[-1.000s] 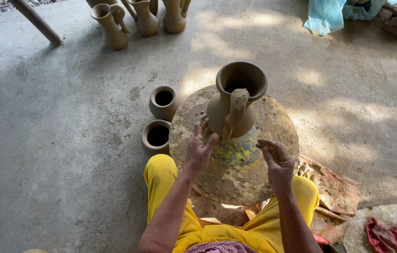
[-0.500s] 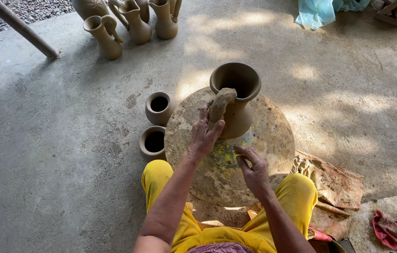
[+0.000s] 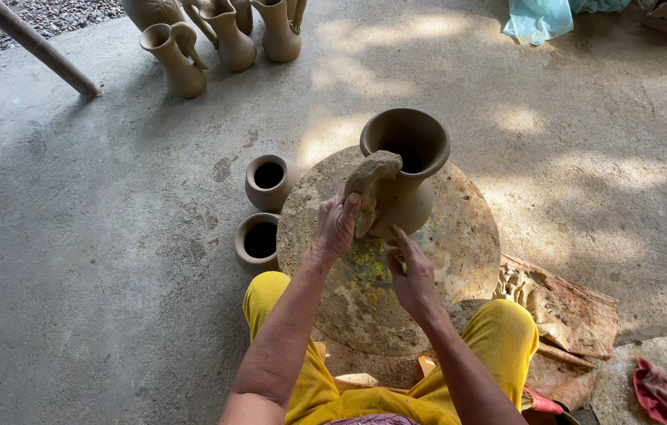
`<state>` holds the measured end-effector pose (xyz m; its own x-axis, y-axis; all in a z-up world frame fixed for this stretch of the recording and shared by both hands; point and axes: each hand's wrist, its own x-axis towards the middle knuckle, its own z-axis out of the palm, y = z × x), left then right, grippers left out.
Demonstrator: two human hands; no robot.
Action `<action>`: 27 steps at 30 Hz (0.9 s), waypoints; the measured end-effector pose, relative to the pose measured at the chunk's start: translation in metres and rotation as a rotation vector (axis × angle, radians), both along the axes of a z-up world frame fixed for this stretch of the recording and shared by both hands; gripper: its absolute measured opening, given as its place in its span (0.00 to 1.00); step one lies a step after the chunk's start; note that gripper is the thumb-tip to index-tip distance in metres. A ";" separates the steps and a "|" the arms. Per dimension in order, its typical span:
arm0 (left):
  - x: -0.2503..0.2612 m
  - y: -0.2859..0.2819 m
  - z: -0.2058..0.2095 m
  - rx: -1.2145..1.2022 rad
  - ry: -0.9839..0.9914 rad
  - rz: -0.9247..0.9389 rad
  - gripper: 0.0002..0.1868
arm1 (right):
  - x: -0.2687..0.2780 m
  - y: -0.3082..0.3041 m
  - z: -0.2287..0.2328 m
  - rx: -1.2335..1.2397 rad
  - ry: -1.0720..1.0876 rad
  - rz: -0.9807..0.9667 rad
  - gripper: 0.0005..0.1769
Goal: The person attaches handles to a ceramic vessel by hand and with a tool, then rolls and shapes a large piece of clay on a pottery wheel.
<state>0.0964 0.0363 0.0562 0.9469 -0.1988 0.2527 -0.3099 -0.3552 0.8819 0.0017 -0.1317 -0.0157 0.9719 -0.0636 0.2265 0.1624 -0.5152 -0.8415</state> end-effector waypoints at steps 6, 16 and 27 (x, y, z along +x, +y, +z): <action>-0.002 0.002 0.001 0.011 0.067 -0.008 0.55 | 0.030 0.024 0.017 -0.264 -0.070 0.006 0.50; -0.002 0.002 0.003 -0.013 0.074 -0.012 0.55 | 0.034 0.033 0.031 -0.387 0.209 -0.014 0.44; 0.000 0.003 0.000 0.045 0.124 0.004 0.56 | 0.042 0.040 -0.036 -0.299 0.154 -0.012 0.57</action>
<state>0.0968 0.0391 0.0562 0.9712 -0.2032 0.1241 -0.1975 -0.3963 0.8966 0.0441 -0.0921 -0.0514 0.9958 -0.0278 0.0874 0.0378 -0.7441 -0.6670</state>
